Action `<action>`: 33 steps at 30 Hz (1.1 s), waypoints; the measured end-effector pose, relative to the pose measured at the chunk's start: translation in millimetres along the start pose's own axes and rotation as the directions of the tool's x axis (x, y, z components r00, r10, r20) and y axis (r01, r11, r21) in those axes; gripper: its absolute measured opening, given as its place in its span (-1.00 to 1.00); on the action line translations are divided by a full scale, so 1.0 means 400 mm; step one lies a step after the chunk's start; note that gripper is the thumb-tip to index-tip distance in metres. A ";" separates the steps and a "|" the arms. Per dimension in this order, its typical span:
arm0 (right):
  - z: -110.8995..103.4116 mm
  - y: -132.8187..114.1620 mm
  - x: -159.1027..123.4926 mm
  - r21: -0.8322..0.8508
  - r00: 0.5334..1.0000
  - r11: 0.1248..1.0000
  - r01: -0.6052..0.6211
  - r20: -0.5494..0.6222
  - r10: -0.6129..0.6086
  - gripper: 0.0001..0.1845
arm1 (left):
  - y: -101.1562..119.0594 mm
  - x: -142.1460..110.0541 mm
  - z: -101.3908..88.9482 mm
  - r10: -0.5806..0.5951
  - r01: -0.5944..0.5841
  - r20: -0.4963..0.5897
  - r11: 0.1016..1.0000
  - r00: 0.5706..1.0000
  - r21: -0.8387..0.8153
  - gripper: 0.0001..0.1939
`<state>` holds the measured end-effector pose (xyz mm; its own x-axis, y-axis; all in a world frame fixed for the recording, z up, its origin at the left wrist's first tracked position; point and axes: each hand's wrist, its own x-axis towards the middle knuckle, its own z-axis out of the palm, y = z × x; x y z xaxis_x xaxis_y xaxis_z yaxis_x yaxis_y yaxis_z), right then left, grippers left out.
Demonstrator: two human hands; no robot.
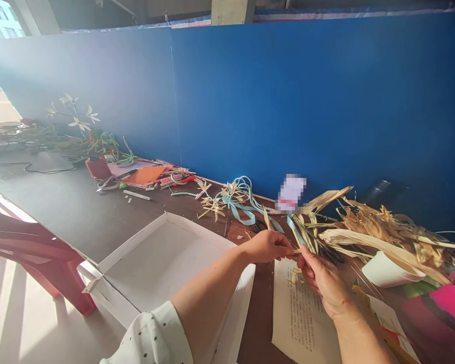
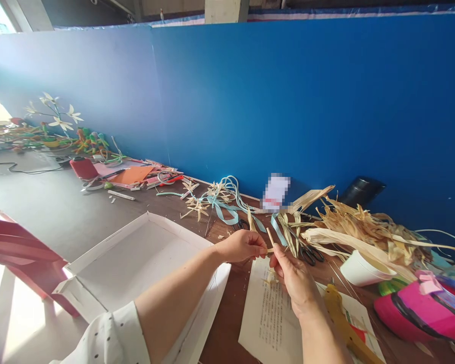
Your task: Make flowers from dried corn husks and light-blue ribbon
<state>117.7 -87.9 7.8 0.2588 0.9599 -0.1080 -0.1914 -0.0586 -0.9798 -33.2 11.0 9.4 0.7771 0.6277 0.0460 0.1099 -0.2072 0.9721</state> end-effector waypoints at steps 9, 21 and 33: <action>-0.008 -0.046 -0.009 0.356 0.996 0.931 -0.081 0.068 0.060 -0.58 | 0.001 0.000 -0.006 0.018 -0.017 -0.082 1.000 0.996 0.015 -0.76; -0.013 -0.103 0.001 0.276 0.930 0.921 0.274 -0.319 -0.182 -0.57 | -0.013 0.006 0.014 0.027 0.041 -0.212 0.950 0.977 0.308 -0.77; 0.000 -0.177 0.060 0.080 0.871 0.979 0.190 -0.474 -0.130 -0.80 | -0.015 0.000 0.034 -0.005 -0.017 0.033 0.779 0.999 0.627 -0.80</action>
<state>137.7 -60.7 74.7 0.6990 0.7136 -0.0466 -0.2139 0.1465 -0.9658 -25.3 1.9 0.2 0.7967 0.6034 0.0330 0.4610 -0.6422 0.6124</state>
